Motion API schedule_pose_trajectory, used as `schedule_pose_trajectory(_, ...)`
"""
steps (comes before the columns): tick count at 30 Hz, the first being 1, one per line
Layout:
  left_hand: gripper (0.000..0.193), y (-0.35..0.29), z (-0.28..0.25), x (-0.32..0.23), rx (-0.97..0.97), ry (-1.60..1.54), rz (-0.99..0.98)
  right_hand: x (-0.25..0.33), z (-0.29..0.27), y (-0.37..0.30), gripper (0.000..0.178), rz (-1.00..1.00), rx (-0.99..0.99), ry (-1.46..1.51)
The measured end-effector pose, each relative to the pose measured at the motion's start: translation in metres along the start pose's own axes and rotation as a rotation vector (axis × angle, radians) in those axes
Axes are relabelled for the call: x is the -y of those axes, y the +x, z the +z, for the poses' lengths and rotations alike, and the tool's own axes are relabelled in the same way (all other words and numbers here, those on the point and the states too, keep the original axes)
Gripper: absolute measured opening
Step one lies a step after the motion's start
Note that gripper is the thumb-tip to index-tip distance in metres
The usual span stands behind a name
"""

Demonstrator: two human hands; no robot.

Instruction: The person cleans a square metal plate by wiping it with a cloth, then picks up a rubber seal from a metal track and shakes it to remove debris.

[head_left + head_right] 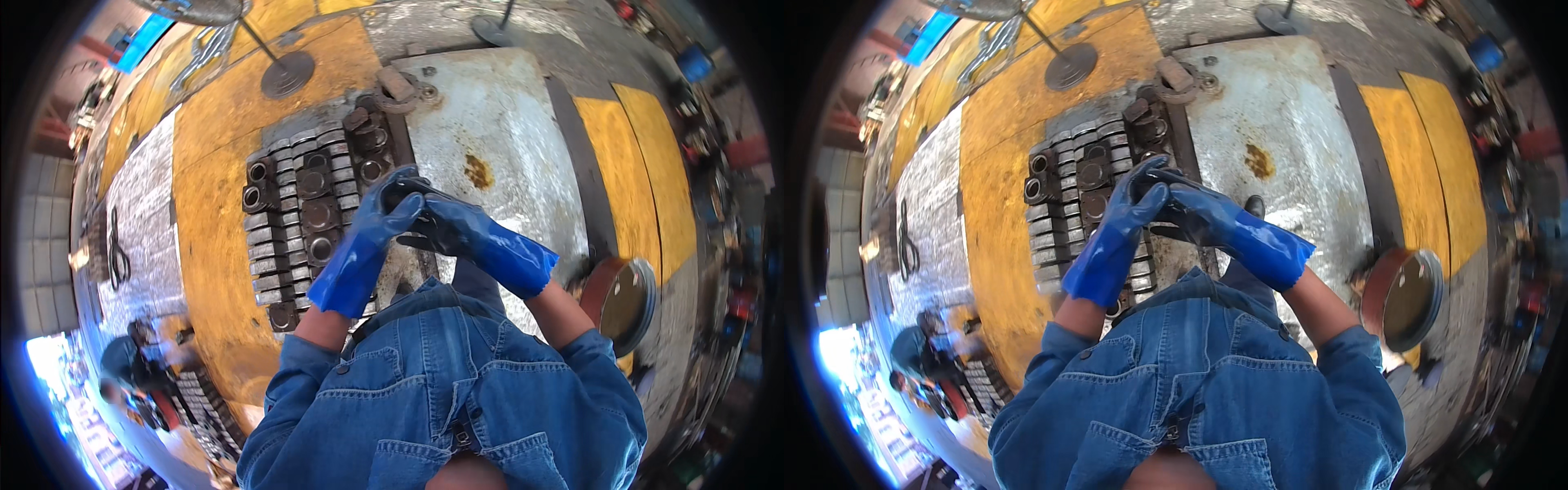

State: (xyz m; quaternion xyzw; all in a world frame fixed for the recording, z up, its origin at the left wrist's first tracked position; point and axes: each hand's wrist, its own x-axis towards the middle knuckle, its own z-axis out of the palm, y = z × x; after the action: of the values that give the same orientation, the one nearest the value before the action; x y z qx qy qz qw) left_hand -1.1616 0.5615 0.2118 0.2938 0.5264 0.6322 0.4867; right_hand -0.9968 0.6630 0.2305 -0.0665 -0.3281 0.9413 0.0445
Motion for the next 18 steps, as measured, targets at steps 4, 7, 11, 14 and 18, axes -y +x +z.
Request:
schedule_pose_trajectory(4, 0.054, 0.075, 0.033, 0.008, -0.064, -0.024, -0.028, 0.045, -0.075, 0.012, 0.062, 0.017, 0.059, -0.065)
schedule_pose_trajectory(7, 0.056, 0.131, 0.064, 0.005, -0.063, 0.003, -0.083, 0.116, -0.089, 0.021, 0.056, 0.042, 0.007, -0.364)
schedule_pose_trajectory(11, 0.037, 0.194, 0.101, 0.022, -0.198, 0.046, -0.108, 0.147, -0.151, 0.039, 0.050, 0.080, -0.048, -0.201)
schedule_pose_trajectory(14, 0.027, 0.217, 0.115, 0.015, -0.401, 0.025, -0.125, 0.177, -0.173, 0.059, 0.053, 0.387, -0.195, 0.222)
schedule_pose_trajectory(18, 0.025, 0.219, 0.084, 0.037, -0.662, -0.065, -0.157, 0.173, -0.188, 0.087, 0.050, 0.366, 0.023, 0.124)
